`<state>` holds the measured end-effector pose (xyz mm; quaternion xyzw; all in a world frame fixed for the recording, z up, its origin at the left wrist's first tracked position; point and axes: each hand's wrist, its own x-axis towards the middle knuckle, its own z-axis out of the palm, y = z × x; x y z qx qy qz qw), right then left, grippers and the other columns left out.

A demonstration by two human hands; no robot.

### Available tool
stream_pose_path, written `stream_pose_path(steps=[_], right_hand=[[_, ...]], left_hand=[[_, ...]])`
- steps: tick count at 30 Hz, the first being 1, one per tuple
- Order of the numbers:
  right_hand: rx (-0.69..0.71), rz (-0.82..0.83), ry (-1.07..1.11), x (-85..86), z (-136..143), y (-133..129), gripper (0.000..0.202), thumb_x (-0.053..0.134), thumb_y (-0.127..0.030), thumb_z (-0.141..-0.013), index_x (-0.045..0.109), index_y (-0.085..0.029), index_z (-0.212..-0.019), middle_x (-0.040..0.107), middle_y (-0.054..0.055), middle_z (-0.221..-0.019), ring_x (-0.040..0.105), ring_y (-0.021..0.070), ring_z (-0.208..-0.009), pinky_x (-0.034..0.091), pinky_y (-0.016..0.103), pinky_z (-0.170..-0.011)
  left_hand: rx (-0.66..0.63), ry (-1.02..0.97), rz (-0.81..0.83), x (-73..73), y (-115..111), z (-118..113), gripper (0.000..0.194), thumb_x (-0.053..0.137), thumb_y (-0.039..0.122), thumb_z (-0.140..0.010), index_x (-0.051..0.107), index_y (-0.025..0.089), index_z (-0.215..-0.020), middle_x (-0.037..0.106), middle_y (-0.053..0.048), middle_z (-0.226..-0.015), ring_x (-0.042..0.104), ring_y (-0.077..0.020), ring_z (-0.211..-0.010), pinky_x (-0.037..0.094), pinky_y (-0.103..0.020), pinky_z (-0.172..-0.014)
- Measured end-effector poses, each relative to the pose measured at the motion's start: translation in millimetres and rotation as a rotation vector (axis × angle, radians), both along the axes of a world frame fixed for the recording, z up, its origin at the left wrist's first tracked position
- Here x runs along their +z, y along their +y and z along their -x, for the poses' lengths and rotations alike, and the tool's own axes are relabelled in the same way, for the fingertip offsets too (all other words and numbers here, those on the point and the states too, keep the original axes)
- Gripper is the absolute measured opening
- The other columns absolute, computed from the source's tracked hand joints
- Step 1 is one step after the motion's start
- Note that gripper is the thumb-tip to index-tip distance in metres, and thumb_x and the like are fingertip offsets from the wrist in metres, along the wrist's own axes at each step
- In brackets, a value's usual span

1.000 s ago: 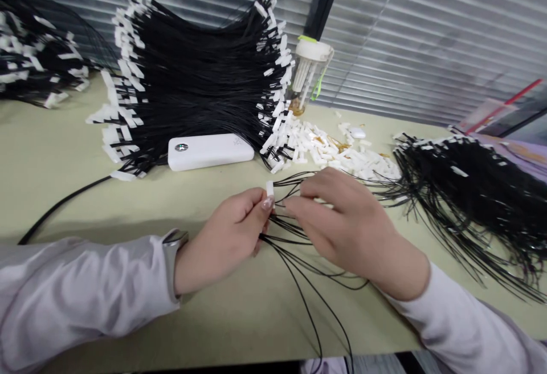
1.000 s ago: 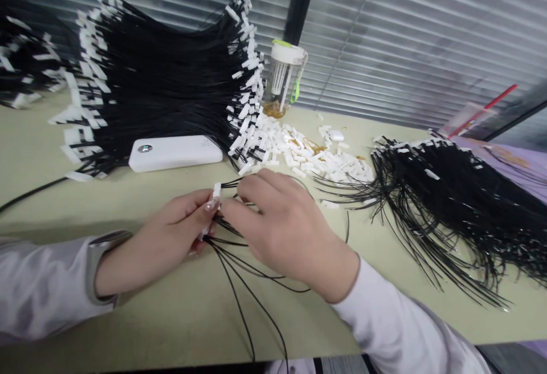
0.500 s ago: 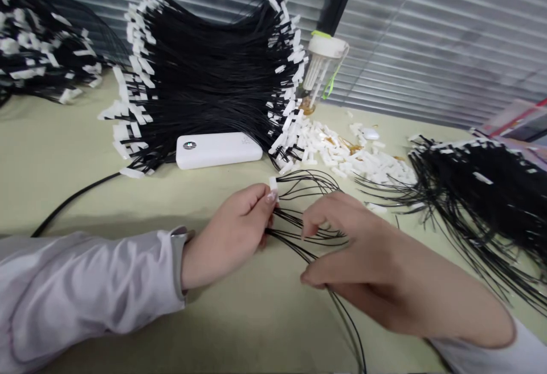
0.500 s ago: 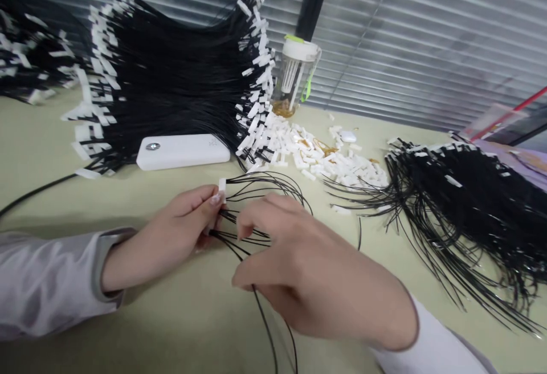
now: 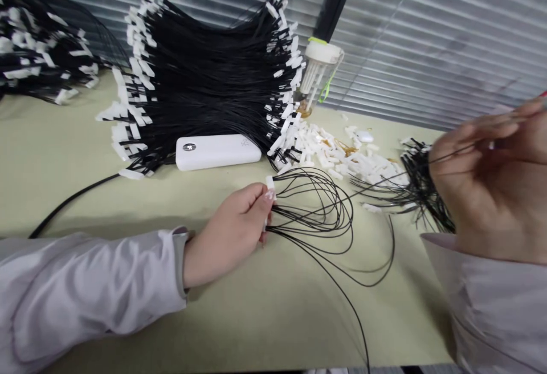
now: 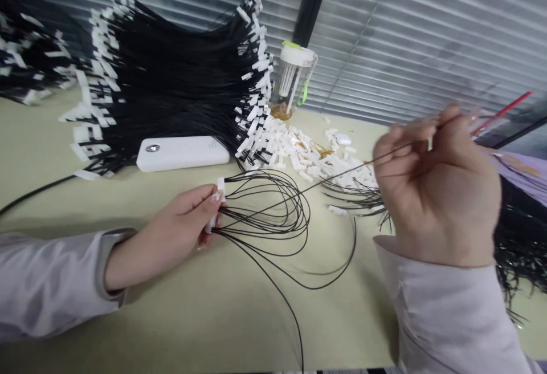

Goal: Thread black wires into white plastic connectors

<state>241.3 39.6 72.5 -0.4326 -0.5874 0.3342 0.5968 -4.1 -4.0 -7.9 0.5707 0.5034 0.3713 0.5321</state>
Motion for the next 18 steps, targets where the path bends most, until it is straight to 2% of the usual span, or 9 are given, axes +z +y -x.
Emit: stream_pose_path(steps=[2, 4, 6, 8, 11, 14, 18], right_hand=[[-0.04, 0.017, 0.008, -0.1, 1.6, -4.8, 0.028, 0.034, -0.028, -0.086, 0.061, -0.034, -0.085, 0.055, -0.004, -0.101, 0.05, 0.0057, -0.064, 0.035, 0.024, -0.05], [-0.056, 0.036, -0.023, -7.5, 12.2, -12.0, 0.021, 0.041, -0.023, -0.083, 0.061, -0.031, -0.085, 0.059, -0.002, -0.091, 0.043, 0.0036, -0.05, 0.029, 0.024, -0.042], [-0.092, 0.014, -0.183, -18.9, 29.5, -20.5, 0.015, 0.048, -0.023, -0.079, 0.06, -0.026, -0.088, 0.06, 0.001, -0.082, 0.045, 0.0068, -0.052, 0.031, 0.024, -0.042], [0.024, -0.003, -0.442, -30.0, 47.1, -28.3, 0.015, 0.056, -0.025, -0.074, 0.057, -0.023, -0.088, 0.059, 0.0, -0.066, 0.049, 0.009, -0.053, 0.035, 0.023, -0.044], [0.195, -0.023, -0.722, -40.9, 62.9, -34.8, 0.005, 0.056, -0.025, -0.074, 0.056, -0.02, -0.075, 0.057, -0.004, -0.058, 0.05, 0.0076, -0.053, 0.038, 0.021, -0.049], [0.234, -0.058, -0.822, -45.4, 65.6, -34.9, 0.014, 0.055, -0.026, -0.075, 0.059, -0.019, -0.064, 0.056, -0.003, -0.057, 0.047, 0.0055, -0.051, 0.036, 0.019, -0.048], [0.227, -0.105, -0.812, -46.8, 64.0, -32.7, 0.014, 0.056, -0.025, -0.074, 0.06, -0.018, -0.063, 0.055, -0.003, -0.057, 0.046, 0.0057, -0.052, 0.035, 0.019, -0.049]], left_hand=[[-0.004, 0.003, 0.002, -0.9, 0.2, -0.4, 0.029, 0.03, 0.04, -0.084, 0.041, 0.018, -0.069, 0.042, 0.005, -0.059, 0.041, -0.0058, -0.044, 0.036, -0.018, -0.042], [-0.009, 0.006, 0.006, -1.5, 0.0, -1.1, 0.029, 0.03, 0.041, -0.084, 0.042, 0.018, -0.069, 0.041, 0.005, -0.059, 0.04, -0.0057, -0.044, 0.035, -0.018, -0.042], [-0.01, 0.011, 0.001, -1.4, -0.5, -1.8, 0.03, 0.03, 0.042, -0.084, 0.041, 0.018, -0.069, 0.04, 0.006, -0.058, 0.04, -0.0058, -0.044, 0.034, -0.018, -0.041], [-0.007, 0.022, -0.012, -0.6, -1.1, -2.6, 0.03, 0.031, 0.042, -0.084, 0.04, 0.018, -0.068, 0.039, 0.006, -0.056, 0.039, -0.0061, -0.044, 0.034, -0.018, -0.041], [-0.012, 0.044, -0.027, 1.1, -1.7, -3.6, 0.03, 0.031, 0.041, -0.084, 0.039, 0.018, -0.065, 0.039, 0.006, -0.055, 0.039, -0.0061, -0.045, 0.033, -0.018, -0.042], [-0.025, 0.059, -0.017, 2.9, -2.1, -4.4, 0.029, 0.032, 0.039, -0.084, 0.038, 0.019, -0.065, 0.039, 0.006, -0.055, 0.039, -0.0061, -0.044, 0.033, -0.018, -0.041], [-0.035, 0.049, -0.02, 3.6, -2.7, -4.2, 0.028, 0.033, 0.038, -0.084, 0.037, 0.019, -0.064, 0.039, 0.006, -0.055, 0.039, -0.0065, -0.044, 0.033, -0.018, -0.041]])
